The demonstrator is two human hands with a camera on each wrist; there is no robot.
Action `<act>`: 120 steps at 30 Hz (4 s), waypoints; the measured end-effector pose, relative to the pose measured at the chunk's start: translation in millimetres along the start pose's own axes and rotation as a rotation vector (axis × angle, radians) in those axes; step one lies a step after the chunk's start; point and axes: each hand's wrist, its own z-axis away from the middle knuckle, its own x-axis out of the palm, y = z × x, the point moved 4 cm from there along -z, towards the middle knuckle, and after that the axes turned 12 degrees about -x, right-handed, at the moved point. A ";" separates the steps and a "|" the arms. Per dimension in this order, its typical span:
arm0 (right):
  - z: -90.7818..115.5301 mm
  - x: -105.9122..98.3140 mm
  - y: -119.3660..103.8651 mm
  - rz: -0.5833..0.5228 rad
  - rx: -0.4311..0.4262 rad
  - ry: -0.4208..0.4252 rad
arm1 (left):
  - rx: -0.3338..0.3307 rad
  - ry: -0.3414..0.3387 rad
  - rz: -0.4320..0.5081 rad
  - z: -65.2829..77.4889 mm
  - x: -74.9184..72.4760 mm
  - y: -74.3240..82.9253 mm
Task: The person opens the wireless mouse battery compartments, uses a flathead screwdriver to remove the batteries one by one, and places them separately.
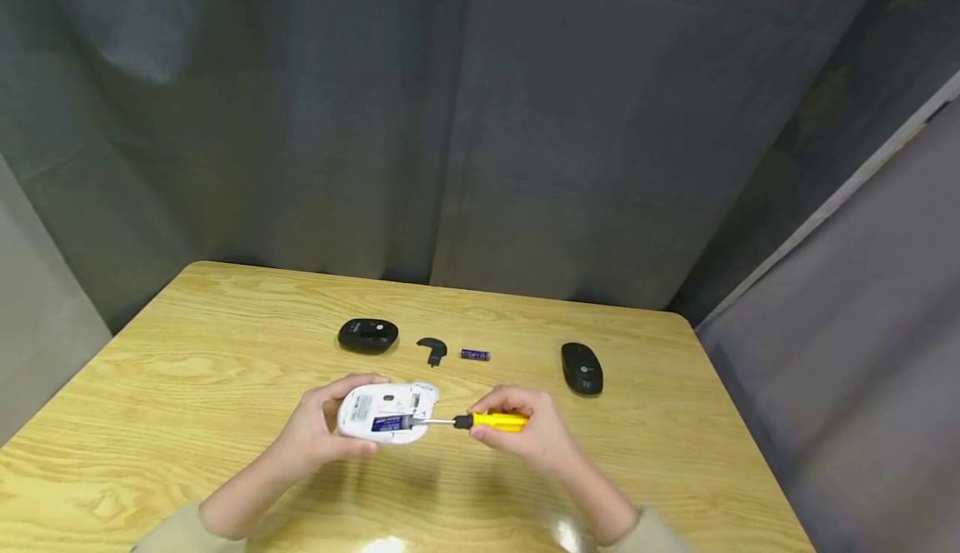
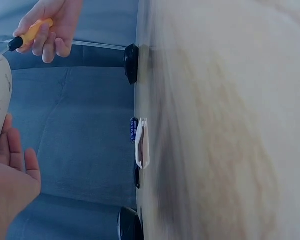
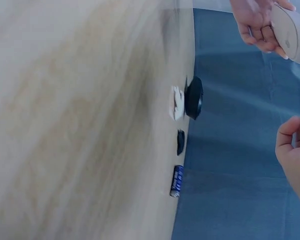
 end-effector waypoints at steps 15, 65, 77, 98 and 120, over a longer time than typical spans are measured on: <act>4.4 12.8 11.8 -0.132 0.046 0.058 | -0.047 -0.052 0.119 0.1 2.7 -0.8; 8.3 -30.6 2.6 0.143 0.017 0.052 | -0.100 0.020 -0.050 -1.4 -6.4 0.4; 21.6 -50.7 14.6 0.348 0.142 0.061 | -0.115 0.046 -0.093 3.3 -14.9 -2.1; 52.0 -86.5 53.1 0.575 0.280 -0.038 | -0.191 0.052 -0.079 6.9 -23.8 -7.2; 66.2 -95.3 82.8 0.688 0.382 -0.170 | -0.187 0.046 -0.081 6.8 -22.9 -6.1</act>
